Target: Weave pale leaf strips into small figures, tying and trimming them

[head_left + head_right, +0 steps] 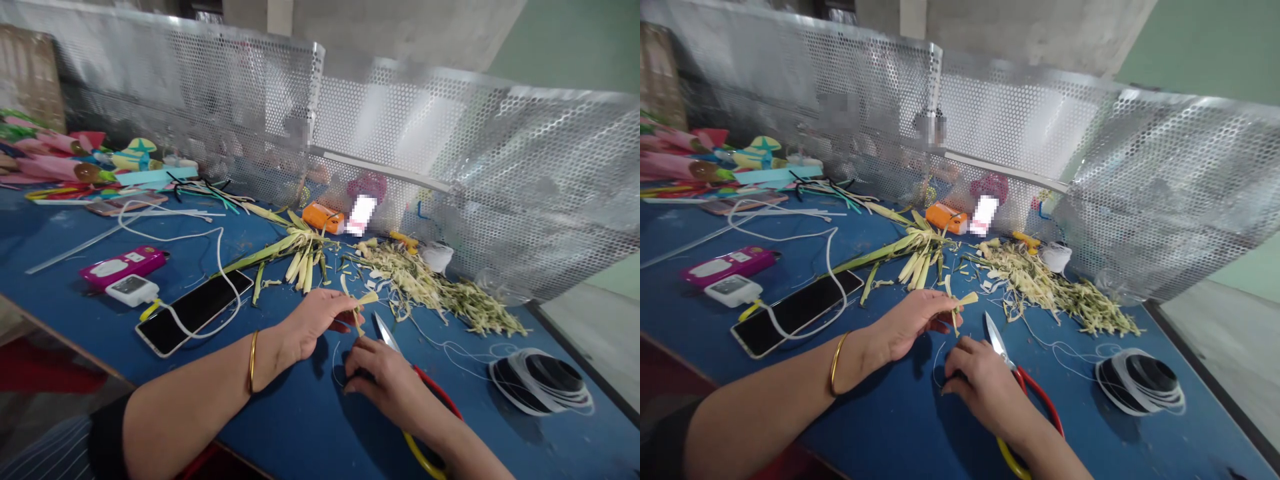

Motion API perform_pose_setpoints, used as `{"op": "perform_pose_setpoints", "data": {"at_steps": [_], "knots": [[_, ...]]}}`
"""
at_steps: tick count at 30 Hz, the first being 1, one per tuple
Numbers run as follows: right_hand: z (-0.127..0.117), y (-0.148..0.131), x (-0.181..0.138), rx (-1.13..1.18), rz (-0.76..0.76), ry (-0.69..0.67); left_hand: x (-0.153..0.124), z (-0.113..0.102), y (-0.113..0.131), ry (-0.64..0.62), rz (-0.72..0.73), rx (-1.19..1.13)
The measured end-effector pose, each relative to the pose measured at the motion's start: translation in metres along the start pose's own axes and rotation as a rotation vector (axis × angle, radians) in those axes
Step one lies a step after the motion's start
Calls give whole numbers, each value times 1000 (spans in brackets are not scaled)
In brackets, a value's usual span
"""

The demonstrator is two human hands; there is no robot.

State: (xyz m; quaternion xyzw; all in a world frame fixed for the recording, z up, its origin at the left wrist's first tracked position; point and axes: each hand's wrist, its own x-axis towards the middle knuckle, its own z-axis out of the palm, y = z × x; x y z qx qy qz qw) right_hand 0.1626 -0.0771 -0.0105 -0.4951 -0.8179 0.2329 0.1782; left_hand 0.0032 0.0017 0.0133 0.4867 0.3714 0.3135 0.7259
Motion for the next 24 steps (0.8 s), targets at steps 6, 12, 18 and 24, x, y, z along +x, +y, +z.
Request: {"op": "perform_pose_setpoints", "data": {"at_steps": [6, 12, 18, 24], "knots": [[2, 5, 0, 113, -2, 108, 0, 0, -1, -2, 18, -10], [-10, 11, 2, 409, 159, 406, 1, 1, 3, 25, 20, -22], [-12, 7, 2, 554, 252, 444, -1, 1, 6, 24, -3, 37], [-9, 9, 1, 806, 311, 469, -1, 0, 0, -200, -196, -32]]}}
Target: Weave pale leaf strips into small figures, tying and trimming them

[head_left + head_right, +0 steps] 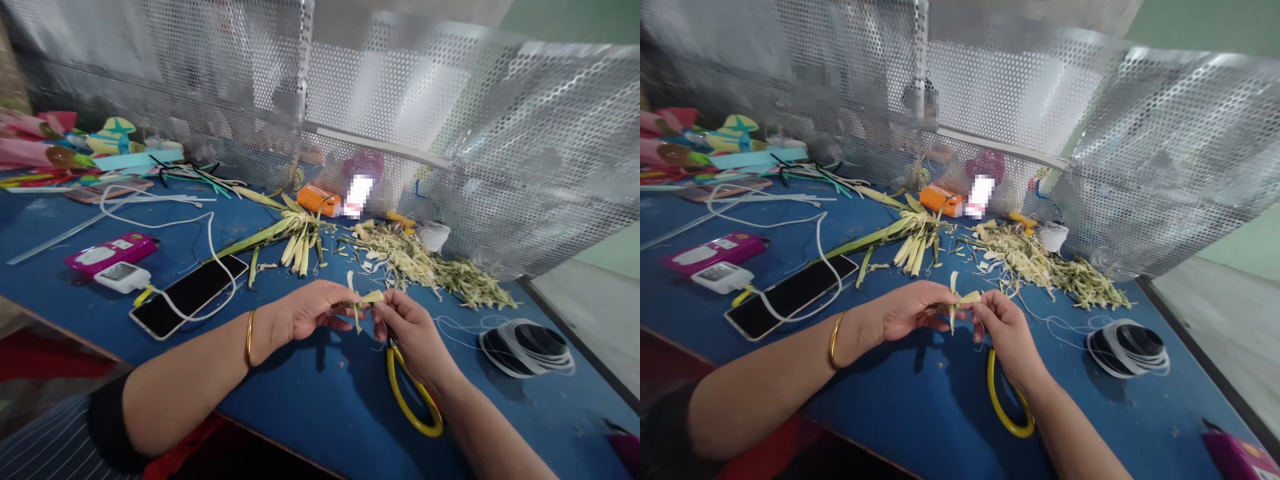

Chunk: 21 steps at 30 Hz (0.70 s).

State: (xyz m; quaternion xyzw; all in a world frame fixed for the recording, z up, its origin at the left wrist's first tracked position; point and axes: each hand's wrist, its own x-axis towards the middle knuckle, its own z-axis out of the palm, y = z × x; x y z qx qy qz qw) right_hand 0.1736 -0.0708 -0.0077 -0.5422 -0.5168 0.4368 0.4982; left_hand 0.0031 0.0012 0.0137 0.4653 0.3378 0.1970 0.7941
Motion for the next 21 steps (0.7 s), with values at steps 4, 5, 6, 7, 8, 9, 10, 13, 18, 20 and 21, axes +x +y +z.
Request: {"op": "perform_pose_setpoints", "data": {"at_steps": [4, 5, 6, 7, 8, 9, 10, 13, 18, 20, 21], "knots": [[0, -1, 1, 108, 46, 13, 2, -1, -4, -103, -109, -10], [0, -1, 1, 127, 59, 14, 2, -1, -4, -115, -111, -3], [1, -1, 1, 141, 68, 16, 2, -1, -4, -120, -106, 0], [1, -1, 1, 150, 76, 19, 2, -2, -4, -119, -99, -2], [1, -1, 1, 157, 80, 22, 2, -2, -4, -115, -92, -10], [1, -1, 2, 166, 82, 24, 2, -2, -4, -114, -89, -21], [1, -1, 2, 178, 84, 27, 2, -2, -4, -112, -89, -31], [1, -4, 1, 227, 114, 19, 2, -2, -2, -84, -101, -53], [-4, -13, -1, 215, 231, -93, 5, -3, -1, -16, -84, -105], [-7, -14, -1, 128, 218, -110, 6, -4, -1, 12, -75, -107], [-8, -15, -1, 77, 196, -95, 6, -4, -1, 26, -72, -100]]}}
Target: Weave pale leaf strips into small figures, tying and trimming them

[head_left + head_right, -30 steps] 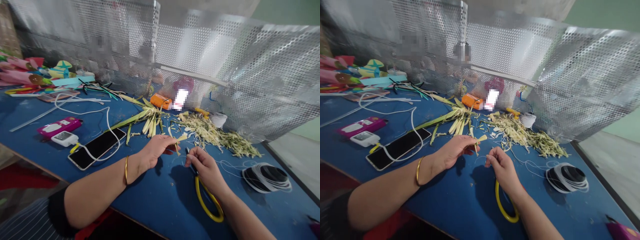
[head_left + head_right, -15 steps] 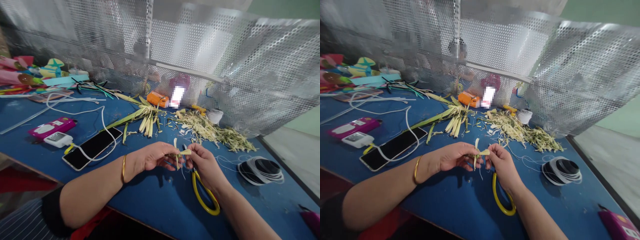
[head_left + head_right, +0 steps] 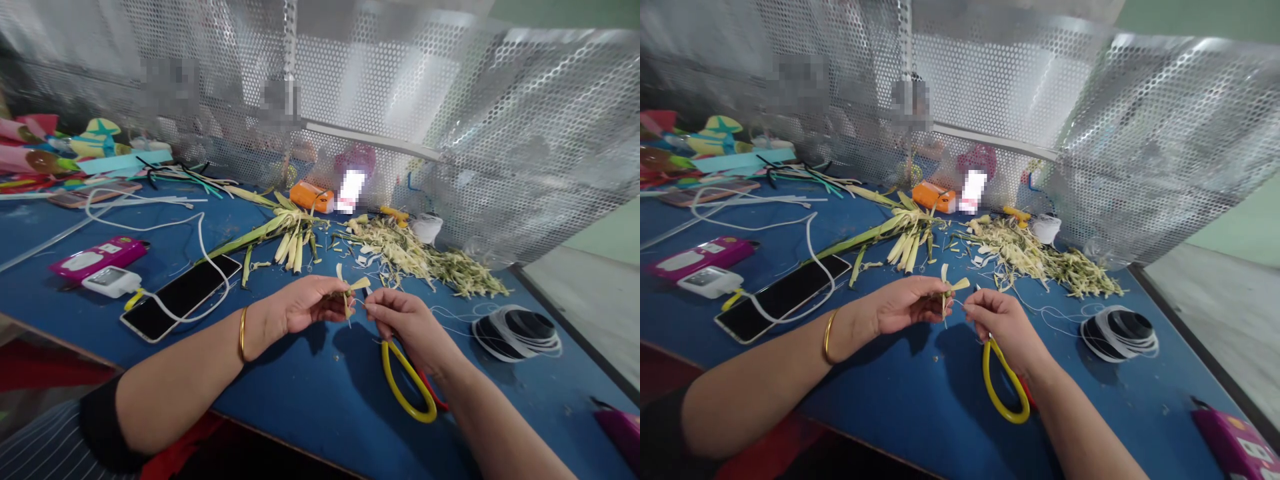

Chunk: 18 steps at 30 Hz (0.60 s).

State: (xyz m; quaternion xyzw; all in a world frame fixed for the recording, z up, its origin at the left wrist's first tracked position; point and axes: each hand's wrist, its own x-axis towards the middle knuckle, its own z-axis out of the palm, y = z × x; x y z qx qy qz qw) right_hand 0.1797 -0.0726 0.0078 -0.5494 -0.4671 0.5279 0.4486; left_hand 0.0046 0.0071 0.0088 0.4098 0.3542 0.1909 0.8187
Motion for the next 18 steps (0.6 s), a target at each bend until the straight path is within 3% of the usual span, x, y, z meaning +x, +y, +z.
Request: {"op": "perform_pose_setpoints", "data": {"at_steps": [4, 8, 12, 15, 18], "knots": [[-7, 2, 3, -238, -133, 205, -2, 1, 1, 79, 58, 64], [-10, 6, 3, -685, -388, 410, -4, 4, 4, 151, 141, 97], [-4, 7, 1, -856, -530, 368, -4, 7, 0, 92, 126, 85], [3, 9, 0, -748, -488, 295, -3, 8, -4, -21, 63, 47], [5, 12, 2, -593, -400, 250, -2, 9, -7, -50, 44, 45]]}}
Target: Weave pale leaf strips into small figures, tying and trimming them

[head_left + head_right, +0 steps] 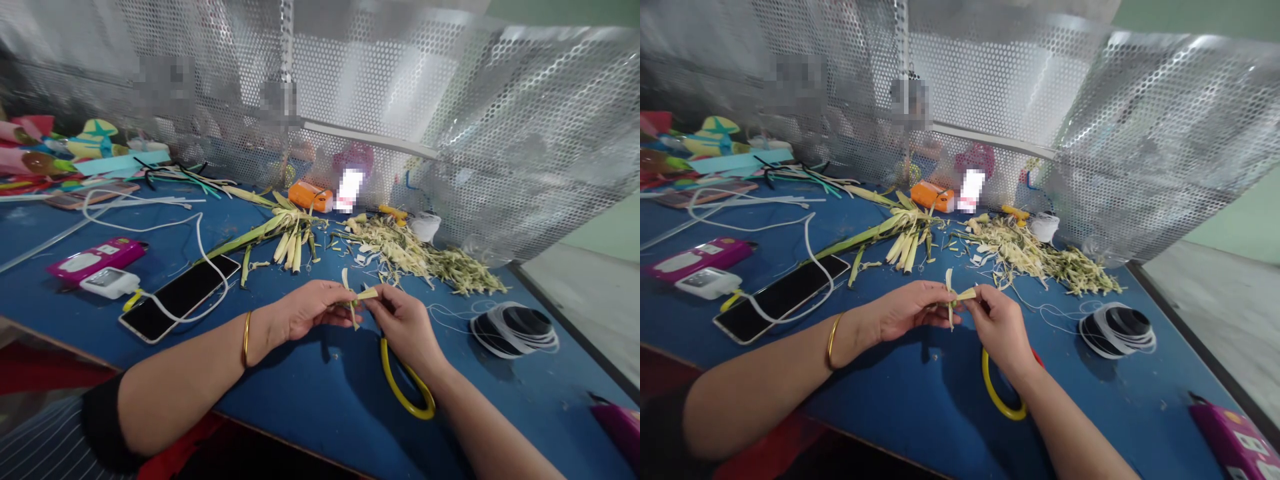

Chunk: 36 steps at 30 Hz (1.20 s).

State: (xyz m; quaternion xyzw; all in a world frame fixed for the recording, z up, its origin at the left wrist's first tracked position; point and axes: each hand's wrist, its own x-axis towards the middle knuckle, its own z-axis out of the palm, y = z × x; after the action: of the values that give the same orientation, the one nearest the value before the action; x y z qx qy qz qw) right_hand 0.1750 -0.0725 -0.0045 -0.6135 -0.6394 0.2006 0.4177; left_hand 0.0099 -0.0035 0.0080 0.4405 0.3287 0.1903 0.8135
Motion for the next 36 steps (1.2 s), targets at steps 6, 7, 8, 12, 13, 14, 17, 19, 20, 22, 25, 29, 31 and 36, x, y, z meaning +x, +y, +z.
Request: {"op": "perform_pose_setpoints", "data": {"at_steps": [6, 7, 8, 12, 13, 14, 17, 19, 20, 22, 25, 29, 31, 36], "knots": [[-4, 5, 3, 112, 99, -114, 0, 1, 2, 131, 76, 48], [-6, 5, 3, 33, 71, -116, 1, 1, 2, 160, 93, 54], [-8, 3, 2, -60, 27, -109, 1, 1, 2, 187, 108, 61], [-11, -6, -2, -304, -193, -69, 2, 0, 1, 241, 140, 101], [-11, -9, -3, -340, -237, -49, 2, 0, 0, 239, 144, 117], [-11, -11, -3, -379, -283, -20, 1, 0, -1, 229, 147, 136], [-9, -13, -2, -459, -444, 76, 0, 2, -2, 181, 157, 196], [-9, -11, -1, -443, -508, 68, -1, 3, -3, 152, 150, 239], [-9, -10, -1, -425, -511, 46, -1, 3, -3, 140, 142, 259], [-9, -7, -1, -382, -451, 0, -2, 3, -4, 118, 128, 292], [-9, -4, 0, -240, -251, -51, -2, 1, -4, 70, 161, 373], [-10, -2, 4, 84, 69, -166, -3, 2, -4, 28, 226, 467], [-10, -3, 7, 246, 188, -226, -3, 4, -5, 34, 230, 428], [-13, -4, 9, 598, 449, -304, -3, 6, -7, 8, 218, 339]]}}
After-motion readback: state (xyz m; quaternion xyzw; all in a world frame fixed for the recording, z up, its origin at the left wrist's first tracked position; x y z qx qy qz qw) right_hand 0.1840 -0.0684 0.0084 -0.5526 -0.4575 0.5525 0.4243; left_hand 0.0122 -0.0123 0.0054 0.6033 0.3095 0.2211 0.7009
